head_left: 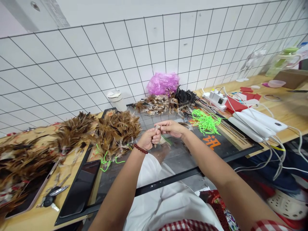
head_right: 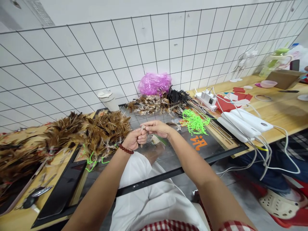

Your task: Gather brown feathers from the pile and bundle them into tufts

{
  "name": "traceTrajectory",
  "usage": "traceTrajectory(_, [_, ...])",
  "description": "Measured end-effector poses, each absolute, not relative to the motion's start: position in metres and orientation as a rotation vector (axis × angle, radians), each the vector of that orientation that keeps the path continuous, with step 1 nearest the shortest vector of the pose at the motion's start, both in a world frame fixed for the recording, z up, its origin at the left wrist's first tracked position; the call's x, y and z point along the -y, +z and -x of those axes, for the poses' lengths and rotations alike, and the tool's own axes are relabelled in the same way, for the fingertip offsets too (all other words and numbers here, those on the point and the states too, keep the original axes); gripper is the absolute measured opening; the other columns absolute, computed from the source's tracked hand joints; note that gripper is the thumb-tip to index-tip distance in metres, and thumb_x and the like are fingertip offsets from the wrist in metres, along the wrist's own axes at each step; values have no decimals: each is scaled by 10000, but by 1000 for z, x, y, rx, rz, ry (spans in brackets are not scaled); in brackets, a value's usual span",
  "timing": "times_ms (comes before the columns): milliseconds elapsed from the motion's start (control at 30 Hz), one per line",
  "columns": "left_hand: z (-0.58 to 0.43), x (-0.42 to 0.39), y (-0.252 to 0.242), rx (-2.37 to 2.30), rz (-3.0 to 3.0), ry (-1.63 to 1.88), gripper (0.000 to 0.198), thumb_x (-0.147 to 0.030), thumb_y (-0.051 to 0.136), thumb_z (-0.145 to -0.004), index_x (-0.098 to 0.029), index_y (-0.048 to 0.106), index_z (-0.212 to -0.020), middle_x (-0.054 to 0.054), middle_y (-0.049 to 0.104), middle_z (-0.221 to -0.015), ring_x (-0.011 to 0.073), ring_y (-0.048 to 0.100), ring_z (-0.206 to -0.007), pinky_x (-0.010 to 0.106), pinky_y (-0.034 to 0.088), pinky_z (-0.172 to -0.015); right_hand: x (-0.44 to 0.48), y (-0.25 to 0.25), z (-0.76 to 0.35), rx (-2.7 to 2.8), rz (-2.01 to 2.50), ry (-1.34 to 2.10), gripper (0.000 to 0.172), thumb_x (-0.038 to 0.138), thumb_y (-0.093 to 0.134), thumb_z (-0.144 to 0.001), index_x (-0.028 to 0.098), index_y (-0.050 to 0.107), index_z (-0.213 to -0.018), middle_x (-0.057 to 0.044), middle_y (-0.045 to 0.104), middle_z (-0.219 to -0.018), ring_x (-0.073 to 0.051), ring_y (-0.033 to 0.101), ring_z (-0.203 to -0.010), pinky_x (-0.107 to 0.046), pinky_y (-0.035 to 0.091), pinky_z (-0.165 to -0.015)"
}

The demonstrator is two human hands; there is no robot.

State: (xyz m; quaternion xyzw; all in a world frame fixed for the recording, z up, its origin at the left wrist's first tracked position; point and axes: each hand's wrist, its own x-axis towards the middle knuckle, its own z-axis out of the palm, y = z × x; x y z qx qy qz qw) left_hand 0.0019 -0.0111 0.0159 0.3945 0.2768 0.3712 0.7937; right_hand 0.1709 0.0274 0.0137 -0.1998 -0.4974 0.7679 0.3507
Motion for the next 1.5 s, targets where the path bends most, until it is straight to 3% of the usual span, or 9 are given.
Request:
traceTrajectory(333, [-15,11,11,-721,-941,1018,319,-379,714,-699,-131,513,-706,-71,367,-486,13,262,-385,140,173,-386,-34,9,-166,1172,682,1650,318,322,813,-568,157,693,-812,34,601,-613,-55,465,-520,-217,368,-557])
traceTrajectory(600, [-16,11,10,-805,-957,1070,352,-424,717,-677,-135,522,-729,-54,420,-513,26,308,-406,147,186,-389,-35,15,-169,1185,674,1472,345,452,737,-645,164,548,-666,62,478,-571,-53,398,-515,-213,315,-530])
traceTrajectory(767, [-15,10,9,-808,-972,1064,338,-418,704,-693,-141,514,-728,-57,415,-507,26,303,-400,148,181,-386,-33,12,-163,1366,751,1429,332,401,742,-641,170,642,-858,33,569,-690,-67,442,-572,-227,349,-575])
traceTrajectory(967, [-16,10,10,-849,-924,1090,334,-416,696,-705,-139,514,-736,-53,420,-518,29,323,-404,145,192,-382,-34,14,-164,1258,776,1246,252,376,740,-626,161,621,-683,39,528,-598,-75,407,-551,-234,328,-559])
traceTrajectory(1200, [-14,5,6,-996,-812,1232,306,-391,682,-714,-138,515,-758,3,570,-619,42,412,-405,156,220,-368,-21,29,-180,1442,460,1775,305,397,782,-587,147,617,-641,3,576,-600,-103,506,-585,-251,392,-602])
traceTrajectory(1500, [-16,9,6,-892,-921,1135,347,-426,693,-698,-114,570,-788,16,585,-629,34,390,-404,159,221,-373,-29,6,-154,1378,745,1352,264,404,730,-656,155,664,-712,-1,633,-625,-113,546,-592,-277,439,-660])
